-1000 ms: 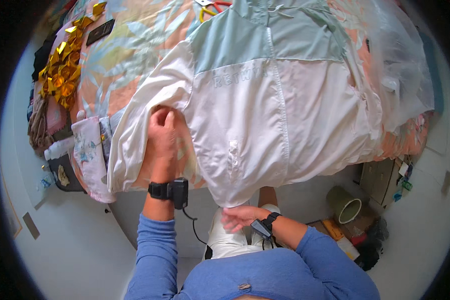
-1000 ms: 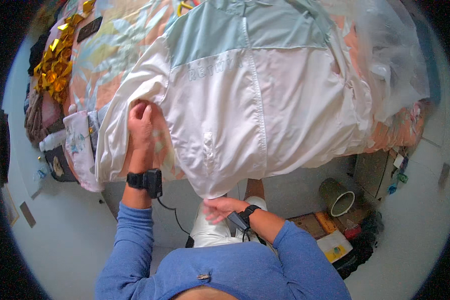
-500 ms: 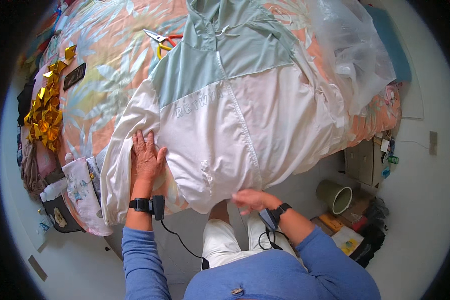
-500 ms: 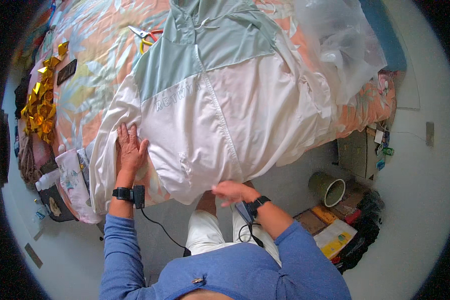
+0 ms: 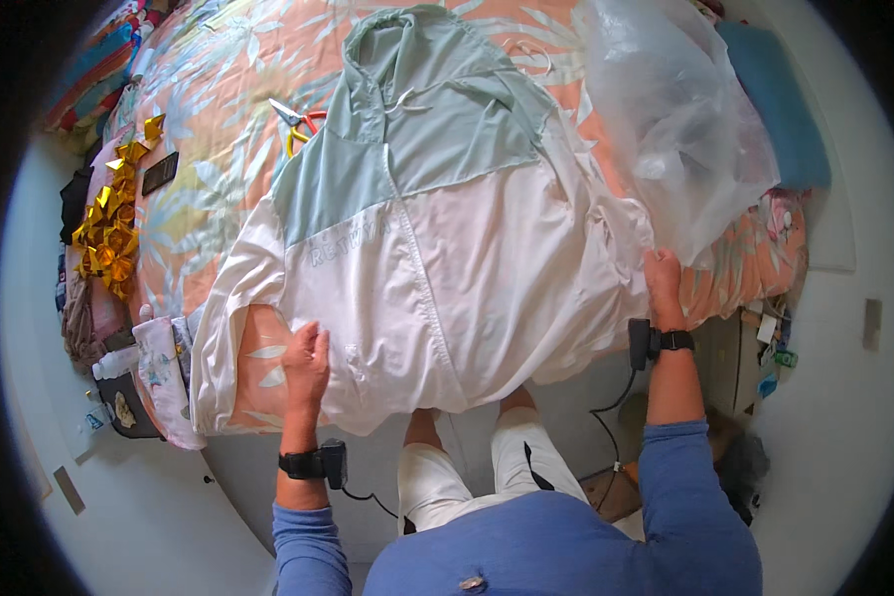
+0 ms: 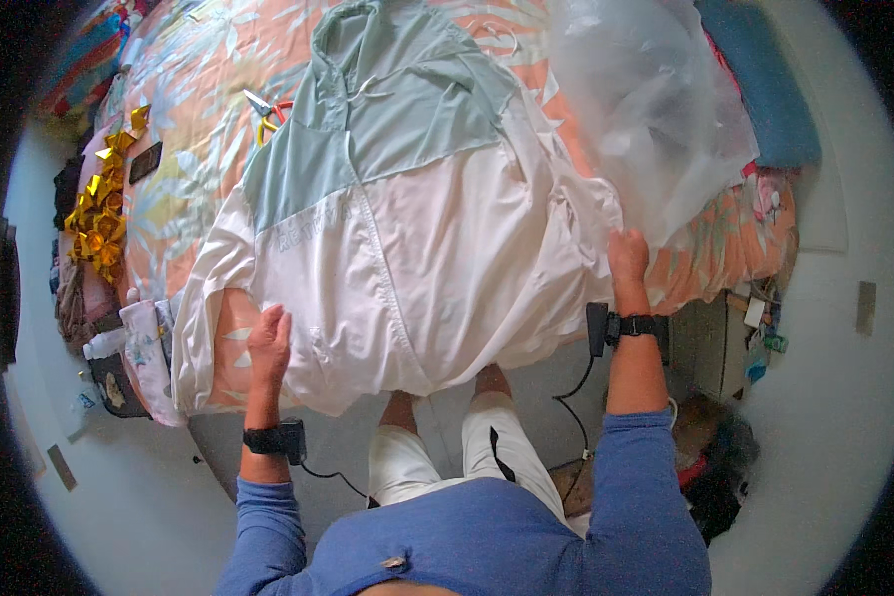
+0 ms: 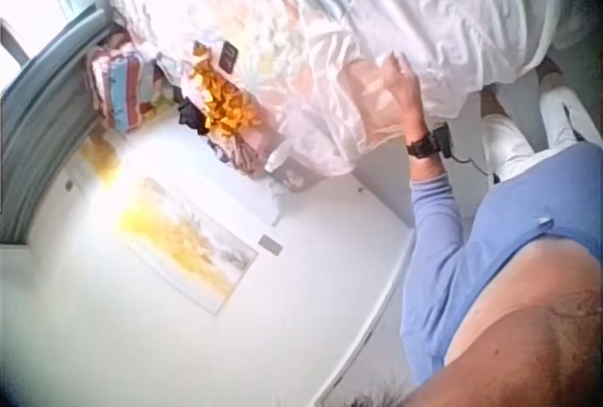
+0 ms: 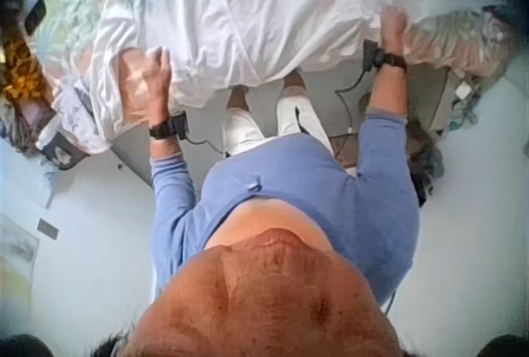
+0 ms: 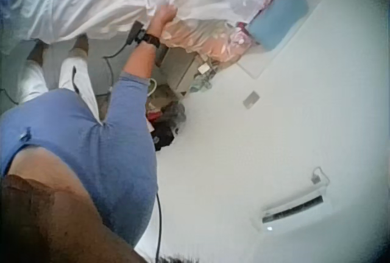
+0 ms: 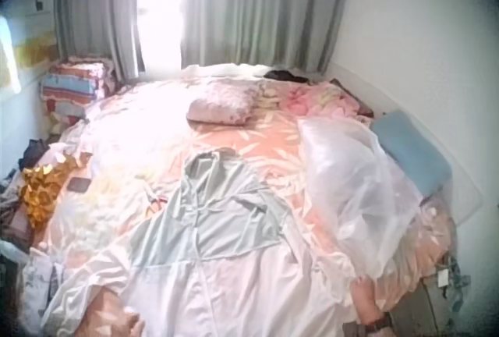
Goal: Folding various items of clothing on a bed.
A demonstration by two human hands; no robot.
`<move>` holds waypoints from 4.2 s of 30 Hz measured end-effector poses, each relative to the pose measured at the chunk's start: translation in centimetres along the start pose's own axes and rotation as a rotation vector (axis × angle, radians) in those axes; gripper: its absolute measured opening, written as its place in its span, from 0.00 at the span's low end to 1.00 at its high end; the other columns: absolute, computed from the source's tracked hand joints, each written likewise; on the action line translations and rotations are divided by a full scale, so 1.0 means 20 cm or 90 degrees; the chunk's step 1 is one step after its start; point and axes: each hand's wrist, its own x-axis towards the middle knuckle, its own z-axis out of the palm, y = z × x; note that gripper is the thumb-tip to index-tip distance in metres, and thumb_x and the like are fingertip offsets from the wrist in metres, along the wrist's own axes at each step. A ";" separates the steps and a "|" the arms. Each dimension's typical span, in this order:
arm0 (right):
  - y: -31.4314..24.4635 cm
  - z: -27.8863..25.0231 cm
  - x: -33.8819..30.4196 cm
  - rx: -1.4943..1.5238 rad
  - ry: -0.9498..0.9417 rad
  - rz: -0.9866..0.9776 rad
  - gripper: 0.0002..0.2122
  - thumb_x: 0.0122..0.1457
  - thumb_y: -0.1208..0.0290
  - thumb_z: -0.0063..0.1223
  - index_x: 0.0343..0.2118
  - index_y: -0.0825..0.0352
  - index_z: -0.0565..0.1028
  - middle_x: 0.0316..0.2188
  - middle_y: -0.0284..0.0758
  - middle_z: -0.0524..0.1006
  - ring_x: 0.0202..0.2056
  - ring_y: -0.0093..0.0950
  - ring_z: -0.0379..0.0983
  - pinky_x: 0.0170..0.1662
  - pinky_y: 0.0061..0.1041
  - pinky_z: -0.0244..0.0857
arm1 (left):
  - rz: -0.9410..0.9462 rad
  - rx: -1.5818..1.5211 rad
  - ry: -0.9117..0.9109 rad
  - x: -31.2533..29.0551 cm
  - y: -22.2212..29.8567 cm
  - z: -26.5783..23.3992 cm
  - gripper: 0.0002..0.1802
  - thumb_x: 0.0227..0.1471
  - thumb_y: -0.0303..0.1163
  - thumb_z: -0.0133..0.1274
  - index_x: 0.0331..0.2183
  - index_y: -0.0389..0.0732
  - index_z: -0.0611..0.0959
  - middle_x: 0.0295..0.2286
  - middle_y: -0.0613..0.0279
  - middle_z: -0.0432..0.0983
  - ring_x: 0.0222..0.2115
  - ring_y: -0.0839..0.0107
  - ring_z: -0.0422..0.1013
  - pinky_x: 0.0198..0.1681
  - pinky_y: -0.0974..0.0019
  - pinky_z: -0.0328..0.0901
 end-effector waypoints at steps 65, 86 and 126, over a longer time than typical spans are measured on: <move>-0.45 0.03 -1.09 0.246 -0.613 -0.032 0.10 0.54 0.69 0.58 0.29 0.72 0.72 0.21 0.33 0.74 0.23 0.19 0.70 0.25 0.19 0.64 | -0.438 -0.720 -0.215 -0.37 0.64 0.65 0.21 0.55 0.39 0.56 0.47 0.38 0.74 0.36 0.66 0.75 0.36 0.76 0.70 0.43 0.70 0.67; -0.66 0.22 -0.88 0.407 -0.943 0.136 0.04 0.57 0.74 0.54 0.35 0.66 0.75 0.22 0.25 0.73 0.19 0.15 0.67 0.20 0.16 0.63 | 0.076 -0.135 -0.072 -0.46 0.86 0.74 0.15 0.42 0.18 0.53 0.37 0.36 0.76 0.30 0.47 0.70 0.31 0.47 0.69 0.34 0.54 0.65; -0.58 0.22 -0.72 0.473 -0.969 0.250 0.12 0.59 0.70 0.51 0.44 0.67 0.74 0.36 0.32 0.78 0.36 0.23 0.75 0.38 0.23 0.71 | -0.291 -0.165 0.012 -0.37 0.78 0.74 0.15 0.56 0.38 0.53 0.38 0.35 0.77 0.31 0.60 0.73 0.28 0.70 0.71 0.36 0.67 0.68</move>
